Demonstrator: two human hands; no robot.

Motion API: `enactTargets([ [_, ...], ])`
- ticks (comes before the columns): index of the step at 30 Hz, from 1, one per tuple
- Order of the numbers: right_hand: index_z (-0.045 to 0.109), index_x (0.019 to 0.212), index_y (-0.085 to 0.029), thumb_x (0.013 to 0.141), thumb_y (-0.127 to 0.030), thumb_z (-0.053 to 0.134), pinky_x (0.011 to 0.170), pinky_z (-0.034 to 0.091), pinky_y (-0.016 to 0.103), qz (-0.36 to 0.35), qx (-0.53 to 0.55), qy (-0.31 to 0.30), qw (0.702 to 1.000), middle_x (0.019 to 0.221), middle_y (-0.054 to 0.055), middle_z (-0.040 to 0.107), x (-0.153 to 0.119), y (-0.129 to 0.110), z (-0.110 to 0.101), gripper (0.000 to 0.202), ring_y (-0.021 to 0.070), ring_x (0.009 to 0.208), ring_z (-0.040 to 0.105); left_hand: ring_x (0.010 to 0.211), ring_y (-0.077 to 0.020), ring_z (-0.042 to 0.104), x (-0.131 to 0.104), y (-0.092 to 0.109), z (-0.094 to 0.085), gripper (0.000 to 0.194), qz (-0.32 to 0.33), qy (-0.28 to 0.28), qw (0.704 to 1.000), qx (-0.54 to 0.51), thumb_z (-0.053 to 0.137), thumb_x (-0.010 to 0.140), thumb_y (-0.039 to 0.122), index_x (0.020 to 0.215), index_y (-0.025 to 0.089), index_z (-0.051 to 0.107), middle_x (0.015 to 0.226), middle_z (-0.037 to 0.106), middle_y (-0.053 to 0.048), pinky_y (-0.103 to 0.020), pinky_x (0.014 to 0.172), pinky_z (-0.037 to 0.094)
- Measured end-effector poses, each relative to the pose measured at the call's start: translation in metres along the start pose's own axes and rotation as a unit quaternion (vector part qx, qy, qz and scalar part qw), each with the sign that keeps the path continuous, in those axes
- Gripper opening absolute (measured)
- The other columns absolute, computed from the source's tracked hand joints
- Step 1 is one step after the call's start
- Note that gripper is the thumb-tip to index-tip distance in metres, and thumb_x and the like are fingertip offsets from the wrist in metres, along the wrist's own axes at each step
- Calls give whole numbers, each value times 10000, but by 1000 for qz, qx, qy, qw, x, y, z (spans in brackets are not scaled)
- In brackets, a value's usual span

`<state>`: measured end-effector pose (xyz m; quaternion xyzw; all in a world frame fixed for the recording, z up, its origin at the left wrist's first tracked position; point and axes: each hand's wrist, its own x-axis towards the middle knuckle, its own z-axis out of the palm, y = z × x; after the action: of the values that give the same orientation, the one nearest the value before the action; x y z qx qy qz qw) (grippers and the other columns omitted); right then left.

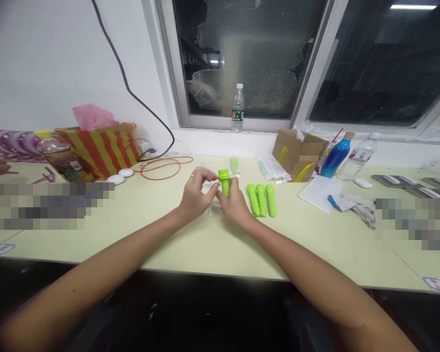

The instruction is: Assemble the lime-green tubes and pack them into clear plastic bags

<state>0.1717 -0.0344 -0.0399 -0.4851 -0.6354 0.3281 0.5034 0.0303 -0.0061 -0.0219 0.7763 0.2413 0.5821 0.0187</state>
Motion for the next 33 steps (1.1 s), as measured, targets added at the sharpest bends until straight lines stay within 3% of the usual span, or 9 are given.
enactTargets([
  [7,308,967,-269,913,-528,450,395,377,246,14,40,-22,999,535,-100,476,-2,-4,3,301,157,408,508,908,-167,567,-1,0,2,219,8,-3,1000,7,574,830,71,906,220,433,922,544,-30,-349,792,505],
  [19,300,970,-265,900,-489,472,372,399,234,6,61,-39,997,588,-108,489,-3,-9,3,291,138,393,533,951,-173,587,-1,4,2,223,23,29,999,15,567,842,63,887,222,418,945,546,-35,-370,822,512],
  [33,319,1001,-266,880,-467,505,391,417,259,-10,31,-42,999,606,-85,536,-6,-5,2,299,159,413,557,843,-152,563,3,0,-1,235,-26,18,999,5,605,823,92,839,219,409,868,532,-7,-334,764,482],
])
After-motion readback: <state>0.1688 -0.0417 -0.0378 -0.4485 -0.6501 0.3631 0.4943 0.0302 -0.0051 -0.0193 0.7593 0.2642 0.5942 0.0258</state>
